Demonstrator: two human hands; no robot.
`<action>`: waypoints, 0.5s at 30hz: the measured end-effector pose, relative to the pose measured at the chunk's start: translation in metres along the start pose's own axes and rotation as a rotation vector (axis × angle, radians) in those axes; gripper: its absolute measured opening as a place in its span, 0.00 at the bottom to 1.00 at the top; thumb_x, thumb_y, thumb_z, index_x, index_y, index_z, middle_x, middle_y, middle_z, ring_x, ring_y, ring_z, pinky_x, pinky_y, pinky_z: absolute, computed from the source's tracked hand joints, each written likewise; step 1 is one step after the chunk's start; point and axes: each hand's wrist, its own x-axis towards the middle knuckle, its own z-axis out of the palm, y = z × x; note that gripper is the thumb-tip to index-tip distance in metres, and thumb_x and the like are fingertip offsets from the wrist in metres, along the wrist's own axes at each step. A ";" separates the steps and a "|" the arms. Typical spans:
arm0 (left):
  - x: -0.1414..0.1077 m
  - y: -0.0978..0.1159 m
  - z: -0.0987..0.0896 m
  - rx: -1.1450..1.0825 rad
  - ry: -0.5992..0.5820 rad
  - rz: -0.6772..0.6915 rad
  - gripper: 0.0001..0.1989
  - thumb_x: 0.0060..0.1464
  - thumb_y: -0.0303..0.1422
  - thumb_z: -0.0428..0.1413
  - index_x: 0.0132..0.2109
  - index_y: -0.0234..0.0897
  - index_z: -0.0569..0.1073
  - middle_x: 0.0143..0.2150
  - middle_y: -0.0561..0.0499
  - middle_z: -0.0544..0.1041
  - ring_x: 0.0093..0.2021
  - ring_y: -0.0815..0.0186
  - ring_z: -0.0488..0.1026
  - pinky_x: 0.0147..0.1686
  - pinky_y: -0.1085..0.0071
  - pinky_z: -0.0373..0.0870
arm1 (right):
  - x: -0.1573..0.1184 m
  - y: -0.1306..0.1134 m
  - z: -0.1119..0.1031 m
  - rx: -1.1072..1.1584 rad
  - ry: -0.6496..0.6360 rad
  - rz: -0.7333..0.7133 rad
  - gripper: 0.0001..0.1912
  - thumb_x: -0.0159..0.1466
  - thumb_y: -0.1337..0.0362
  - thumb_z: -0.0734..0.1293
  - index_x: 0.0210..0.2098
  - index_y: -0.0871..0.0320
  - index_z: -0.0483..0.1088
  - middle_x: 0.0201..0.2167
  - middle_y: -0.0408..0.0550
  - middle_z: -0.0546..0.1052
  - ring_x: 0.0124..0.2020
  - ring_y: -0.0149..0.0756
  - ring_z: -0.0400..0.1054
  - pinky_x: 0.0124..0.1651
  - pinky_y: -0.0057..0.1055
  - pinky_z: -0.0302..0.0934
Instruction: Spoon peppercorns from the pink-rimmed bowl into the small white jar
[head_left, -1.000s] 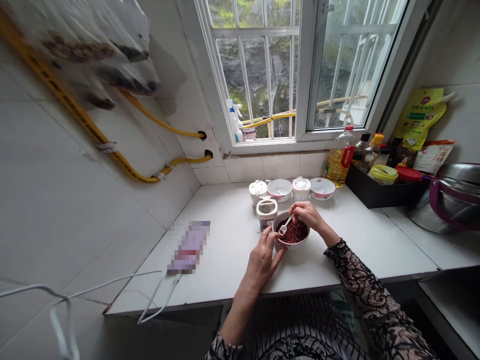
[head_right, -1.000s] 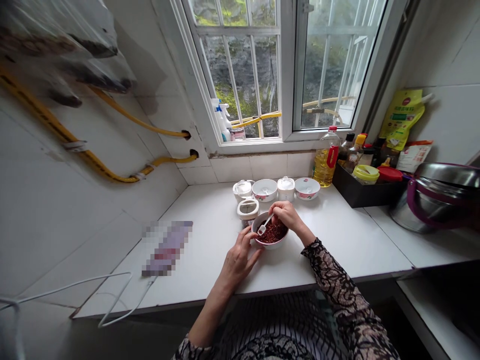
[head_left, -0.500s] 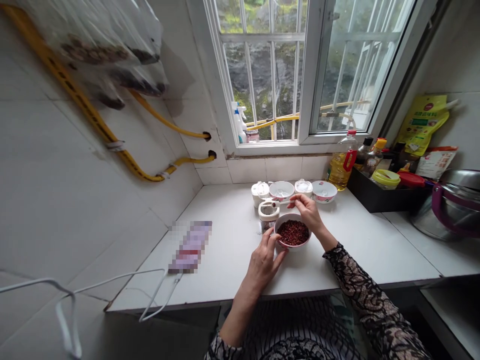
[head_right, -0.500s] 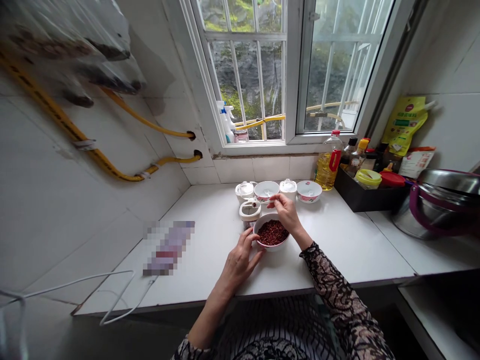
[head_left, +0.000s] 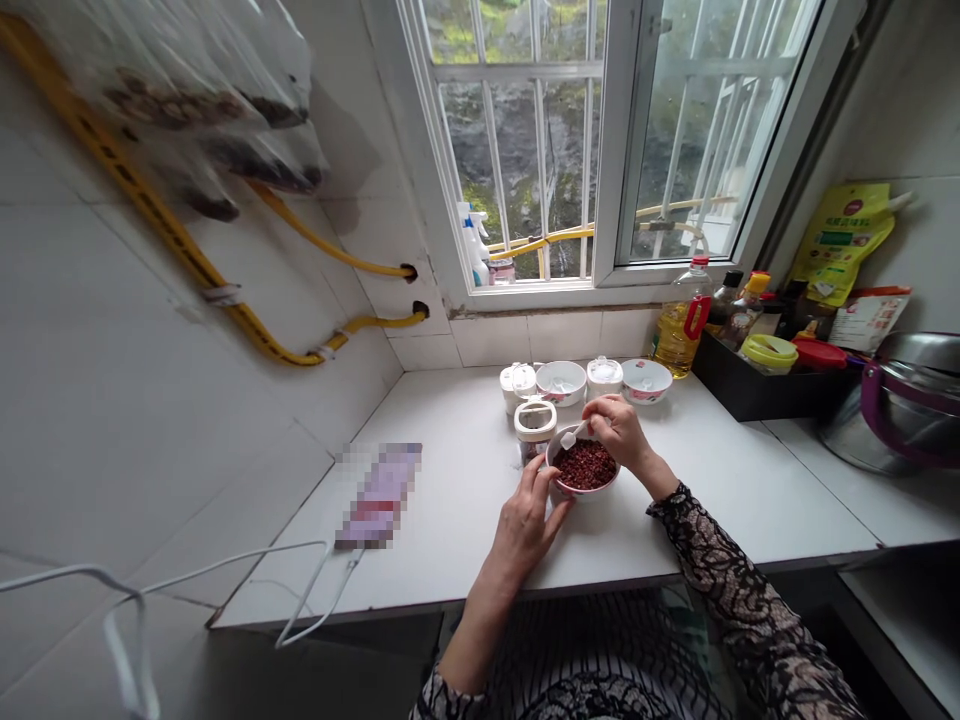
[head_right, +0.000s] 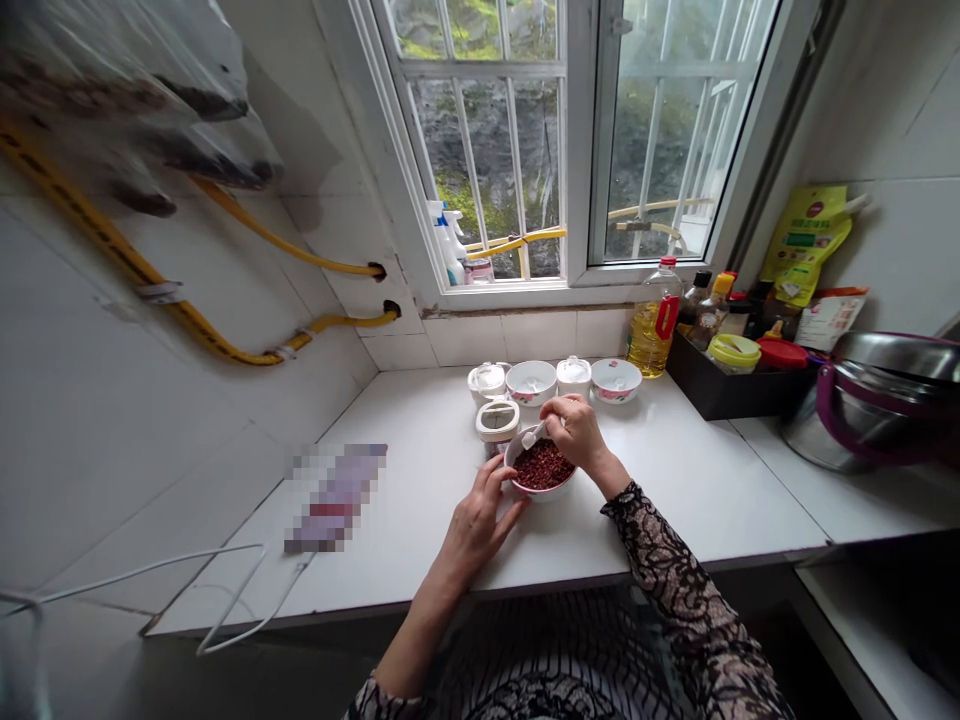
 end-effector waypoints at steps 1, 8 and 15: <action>0.000 0.000 0.000 0.001 0.001 -0.002 0.17 0.59 0.30 0.55 0.54 0.42 0.61 0.60 0.41 0.66 0.54 0.56 0.73 0.41 0.63 0.78 | 0.000 0.001 0.002 -0.017 -0.052 0.007 0.10 0.57 0.70 0.60 0.25 0.54 0.72 0.24 0.45 0.77 0.35 0.40 0.69 0.53 0.39 0.58; -0.001 0.000 0.000 -0.001 -0.016 -0.005 0.18 0.59 0.30 0.55 0.55 0.43 0.61 0.60 0.41 0.66 0.55 0.56 0.73 0.41 0.63 0.78 | -0.002 0.004 0.013 0.165 -0.258 0.194 0.12 0.53 0.72 0.59 0.23 0.56 0.72 0.16 0.41 0.74 0.23 0.33 0.67 0.36 0.29 0.62; -0.001 -0.001 0.001 -0.006 -0.005 -0.002 0.19 0.59 0.29 0.55 0.55 0.43 0.61 0.60 0.41 0.66 0.55 0.55 0.73 0.42 0.63 0.78 | 0.003 0.009 0.004 0.384 -0.132 0.440 0.10 0.50 0.69 0.58 0.22 0.57 0.72 0.13 0.40 0.73 0.18 0.31 0.67 0.28 0.26 0.61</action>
